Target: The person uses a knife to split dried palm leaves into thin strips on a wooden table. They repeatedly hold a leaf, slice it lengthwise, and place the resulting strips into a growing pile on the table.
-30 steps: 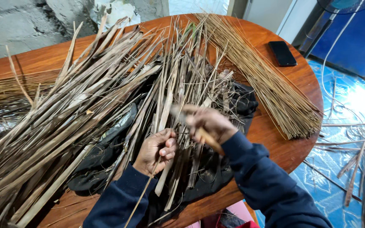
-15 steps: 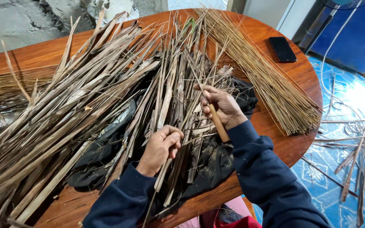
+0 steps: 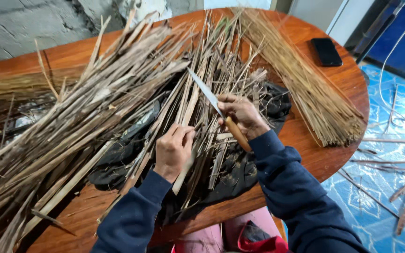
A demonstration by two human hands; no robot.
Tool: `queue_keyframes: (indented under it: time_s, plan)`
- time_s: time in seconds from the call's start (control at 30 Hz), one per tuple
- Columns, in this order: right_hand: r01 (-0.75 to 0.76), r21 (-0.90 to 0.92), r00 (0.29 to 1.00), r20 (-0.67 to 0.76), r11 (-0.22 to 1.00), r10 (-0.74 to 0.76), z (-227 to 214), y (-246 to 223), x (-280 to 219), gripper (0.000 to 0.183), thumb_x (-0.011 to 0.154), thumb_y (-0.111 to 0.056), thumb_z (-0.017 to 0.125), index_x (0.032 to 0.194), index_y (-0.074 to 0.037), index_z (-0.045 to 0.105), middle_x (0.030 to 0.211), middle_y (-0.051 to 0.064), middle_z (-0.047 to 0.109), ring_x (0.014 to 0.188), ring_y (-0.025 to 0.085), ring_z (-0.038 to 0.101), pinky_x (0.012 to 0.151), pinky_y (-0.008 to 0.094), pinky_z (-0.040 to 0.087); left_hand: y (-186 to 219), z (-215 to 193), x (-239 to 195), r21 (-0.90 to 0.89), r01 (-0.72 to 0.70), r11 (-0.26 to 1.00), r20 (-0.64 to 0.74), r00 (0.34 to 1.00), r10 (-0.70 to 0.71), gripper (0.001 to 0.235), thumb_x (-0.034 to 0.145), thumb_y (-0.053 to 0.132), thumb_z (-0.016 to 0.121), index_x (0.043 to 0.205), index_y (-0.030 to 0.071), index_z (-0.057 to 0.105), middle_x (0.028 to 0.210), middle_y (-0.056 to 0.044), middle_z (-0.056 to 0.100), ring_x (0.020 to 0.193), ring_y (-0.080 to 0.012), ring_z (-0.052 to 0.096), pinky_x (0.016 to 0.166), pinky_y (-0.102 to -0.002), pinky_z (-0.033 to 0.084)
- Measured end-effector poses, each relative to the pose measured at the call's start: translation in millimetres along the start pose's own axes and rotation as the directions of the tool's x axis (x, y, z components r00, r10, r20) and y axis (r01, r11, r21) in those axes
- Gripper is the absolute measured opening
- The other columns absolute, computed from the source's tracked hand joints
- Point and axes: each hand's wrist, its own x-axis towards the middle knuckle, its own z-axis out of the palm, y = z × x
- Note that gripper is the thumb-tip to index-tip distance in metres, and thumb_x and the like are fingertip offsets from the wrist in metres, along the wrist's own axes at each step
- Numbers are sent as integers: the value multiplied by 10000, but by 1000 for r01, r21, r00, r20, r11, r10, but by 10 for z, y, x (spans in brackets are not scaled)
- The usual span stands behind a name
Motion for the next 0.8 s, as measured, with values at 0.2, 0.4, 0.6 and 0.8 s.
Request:
queue_keyframes:
  time_s: [0.2,0.4,0.6,0.8]
  plan:
    - [6,39,998,62,999,-8,43,-74,-143,181,923,-54,657,1101,-17,653,814,258,718,529,318,712,333,436,574,61,17,-32,-2,90,996,-51,995,-90,94,945,177,719,873,191,659,761,27,605,668,-219,689,607,-315,569]
    - [53,78,997,52,996,-57,-13,-39,-82,171,918,-60,663,1077,3,650,827,274,707,528,311,703,325,430,561,99,33,-21,-83,86,993,-57,994,-91,119,976,135,648,878,137,580,795,-47,588,735,-318,689,658,-386,560]
    - [82,64,995,-57,995,-79,-179,-199,-14,110,934,-63,659,1035,-18,661,776,239,699,555,319,719,354,439,574,209,-46,-349,-233,9,972,175,984,33,181,975,112,582,818,193,619,715,15,588,634,-266,682,606,-374,572]
    - [39,127,991,-130,991,-23,-167,-405,-111,84,981,17,559,952,-52,596,749,171,665,539,249,659,393,333,515,306,-656,-607,-165,-57,985,435,892,124,132,1013,96,501,926,102,601,885,-24,608,564,-101,482,457,-213,464]
